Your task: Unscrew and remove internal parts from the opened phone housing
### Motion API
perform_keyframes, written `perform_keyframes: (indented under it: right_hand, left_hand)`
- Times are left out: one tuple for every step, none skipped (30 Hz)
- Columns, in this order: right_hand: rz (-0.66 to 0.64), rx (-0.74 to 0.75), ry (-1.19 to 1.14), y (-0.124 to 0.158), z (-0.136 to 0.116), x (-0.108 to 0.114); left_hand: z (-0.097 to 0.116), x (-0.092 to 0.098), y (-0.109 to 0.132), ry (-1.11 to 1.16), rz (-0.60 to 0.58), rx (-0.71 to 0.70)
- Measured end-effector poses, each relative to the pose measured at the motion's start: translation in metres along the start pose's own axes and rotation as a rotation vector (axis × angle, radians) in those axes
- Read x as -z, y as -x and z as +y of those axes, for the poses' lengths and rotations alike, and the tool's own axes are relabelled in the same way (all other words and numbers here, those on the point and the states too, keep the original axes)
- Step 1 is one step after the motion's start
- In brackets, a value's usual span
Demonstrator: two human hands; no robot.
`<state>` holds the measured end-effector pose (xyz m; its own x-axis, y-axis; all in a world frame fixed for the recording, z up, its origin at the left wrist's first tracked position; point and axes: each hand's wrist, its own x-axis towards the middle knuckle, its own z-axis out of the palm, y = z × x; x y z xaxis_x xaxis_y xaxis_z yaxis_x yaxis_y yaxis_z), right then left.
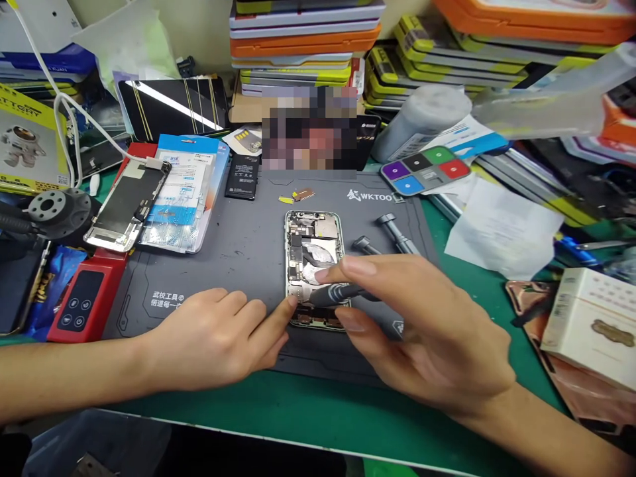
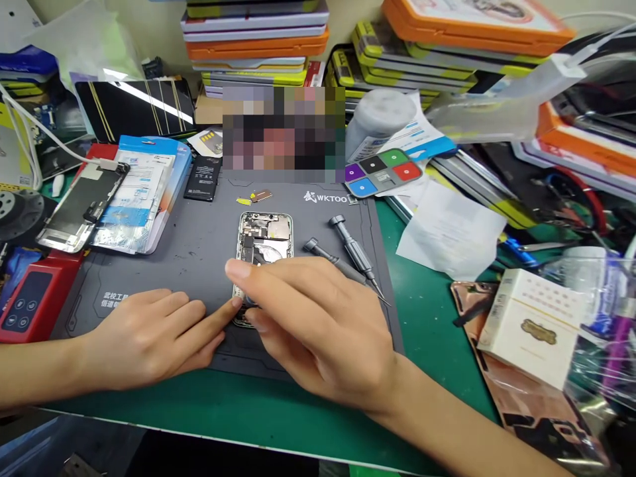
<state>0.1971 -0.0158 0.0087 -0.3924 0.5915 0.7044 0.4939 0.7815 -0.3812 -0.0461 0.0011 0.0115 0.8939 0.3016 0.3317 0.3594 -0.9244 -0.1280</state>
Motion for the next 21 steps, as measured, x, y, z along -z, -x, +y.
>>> perform_keyframes:
  right_hand:
    - [-0.011,-0.001,-0.011,0.0,-0.001,0.0]
    - [-0.022,-0.004,-0.024,0.0,-0.001,0.001]
    - [-0.03,-0.008,-0.034,0.0,-0.002,0.0]
    - [-0.033,-0.011,-0.042,0.001,-0.002,0.0]
    - [-0.034,-0.011,-0.047,0.003,-0.002,0.0]
    - [-0.028,-0.006,-0.051,0.005,-0.001,-0.001]
    - [-0.015,0.009,-0.055,0.008,0.0,-0.001]
    - [0.007,0.032,-0.06,0.01,0.001,-0.001]
    - [0.031,0.052,-0.065,0.012,0.002,0.0]
    - [0.041,0.059,-0.066,0.014,0.002,0.0]
    - [0.04,0.051,-0.062,0.015,0.001,0.001]
    - [0.005,0.013,-0.052,0.015,0.0,0.002]
    - [-0.031,-0.028,-0.042,0.015,-0.001,0.002]
    - [-0.048,-0.049,-0.035,0.014,-0.003,0.003]
    - [-0.034,-0.052,-0.04,0.013,-0.004,0.003]
    - [-0.013,-0.054,-0.044,0.012,-0.005,0.002]
    - [0.008,-0.049,-0.049,0.012,-0.005,0.002]
    - [0.02,-0.048,-0.052,0.012,-0.004,0.001]
    - [0.023,-0.049,-0.053,0.012,-0.004,0.0]
    - [0.02,-0.052,-0.053,0.013,-0.003,0.0]
    - [0.017,-0.056,-0.051,0.013,-0.002,0.0]
  left_hand:
    - [0.0,0.0,0.0,0.003,0.001,0.004]
    - [0.0,-0.001,0.0,0.008,0.003,0.008]
    - [-0.001,-0.001,0.0,0.012,0.007,0.011]
    - [-0.001,-0.001,0.0,0.015,0.013,0.015]
    - [-0.001,-0.001,0.0,0.02,0.019,0.017]
    - [-0.001,-0.001,0.0,0.023,0.024,0.02]
    - [-0.001,-0.001,0.0,0.026,0.026,0.023]
    - [-0.001,0.0,0.0,0.029,0.025,0.024]
    - [-0.001,0.0,0.0,0.032,0.023,0.025]
    - [-0.001,0.0,-0.001,0.036,0.019,0.023]
    - [-0.001,0.001,-0.001,0.04,0.013,0.019]
    - [-0.001,0.001,-0.001,0.044,0.006,0.014]
    - [-0.001,0.001,-0.001,0.048,-0.001,0.008]
    - [-0.001,0.001,-0.001,0.048,-0.006,0.004]
    - [-0.002,0.002,-0.001,0.046,-0.008,0.004]
    - [-0.002,0.002,-0.001,0.043,-0.007,0.005]
    - [-0.002,0.002,-0.001,0.039,-0.002,0.009]
    - [-0.002,0.002,-0.001,0.036,0.003,0.012]
    - [-0.002,0.002,-0.001,0.034,0.006,0.014]
    - [-0.001,0.002,-0.001,0.034,0.007,0.013]
    - [-0.001,0.002,0.0,0.034,0.005,0.01]
